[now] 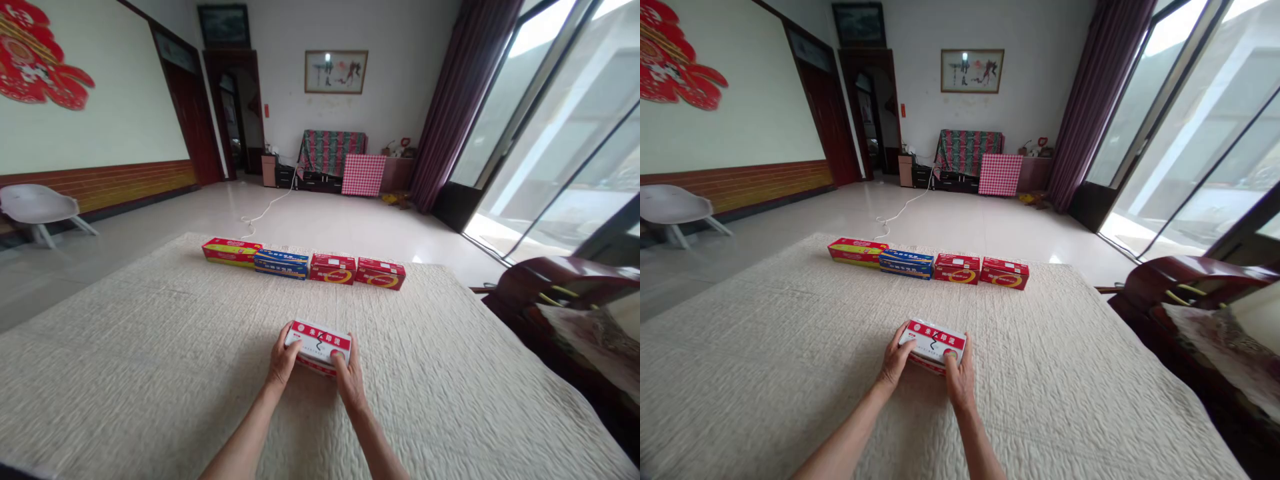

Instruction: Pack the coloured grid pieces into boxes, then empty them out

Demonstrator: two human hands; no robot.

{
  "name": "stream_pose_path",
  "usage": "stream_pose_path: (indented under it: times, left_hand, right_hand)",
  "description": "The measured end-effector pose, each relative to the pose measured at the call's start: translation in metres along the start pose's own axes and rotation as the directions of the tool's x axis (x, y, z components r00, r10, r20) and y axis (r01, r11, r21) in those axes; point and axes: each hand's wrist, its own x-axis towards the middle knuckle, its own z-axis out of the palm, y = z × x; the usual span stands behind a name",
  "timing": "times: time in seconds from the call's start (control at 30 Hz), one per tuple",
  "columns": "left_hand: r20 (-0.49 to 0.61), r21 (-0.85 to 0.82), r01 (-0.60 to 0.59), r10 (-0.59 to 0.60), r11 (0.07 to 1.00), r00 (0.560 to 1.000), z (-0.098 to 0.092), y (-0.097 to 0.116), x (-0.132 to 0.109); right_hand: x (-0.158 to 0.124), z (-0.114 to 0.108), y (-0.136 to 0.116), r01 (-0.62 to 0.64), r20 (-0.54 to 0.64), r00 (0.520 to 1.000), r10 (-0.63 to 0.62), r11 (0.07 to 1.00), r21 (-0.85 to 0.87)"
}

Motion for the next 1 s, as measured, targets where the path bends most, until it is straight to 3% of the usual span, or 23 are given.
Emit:
stream_pose_path:
  times: [0.13,0.37,0.57,0.77,0.87,1.0]
  left_hand:
    - [-0.007,-0.027,0.005,-0.005,1.0,1.0,-0.011,-0.005,-0.015]
    - [0.008,-0.062,-0.053,0.054,0.997,0.999,-0.009,-0.023,-0.02]
    - [0.038,-0.01,-0.087,0.087,0.996,0.995,-0.011,-0.026,-0.015]
    - [0.03,0.025,-0.097,0.096,0.995,0.995,-0.007,-0.03,-0.002]
    - [0.023,-0.001,-0.086,0.086,0.996,0.996,-0.006,-0.029,-0.002]
    - [0.013,-0.028,-0.068,0.068,0.997,0.998,-0.006,-0.029,-0.006]
  right_hand:
    - [-0.018,0.0,0.0,-0.022,0.027,0.999,0.022,1.0,-0.017]
    - [-0.025,0.004,0.019,-0.007,-0.017,1.0,0.006,0.999,-0.041]
    - [-0.01,0.012,0.032,-0.049,-0.102,0.994,0.039,0.995,-0.092]
    - [0.006,0.013,0.031,0.005,-0.125,0.992,-0.028,0.983,-0.182]
    - [0.001,0.012,0.027,-0.026,-0.097,0.995,0.015,0.993,-0.115]
    - [-0.006,0.01,0.024,-0.062,0.046,0.997,0.058,0.994,0.091]
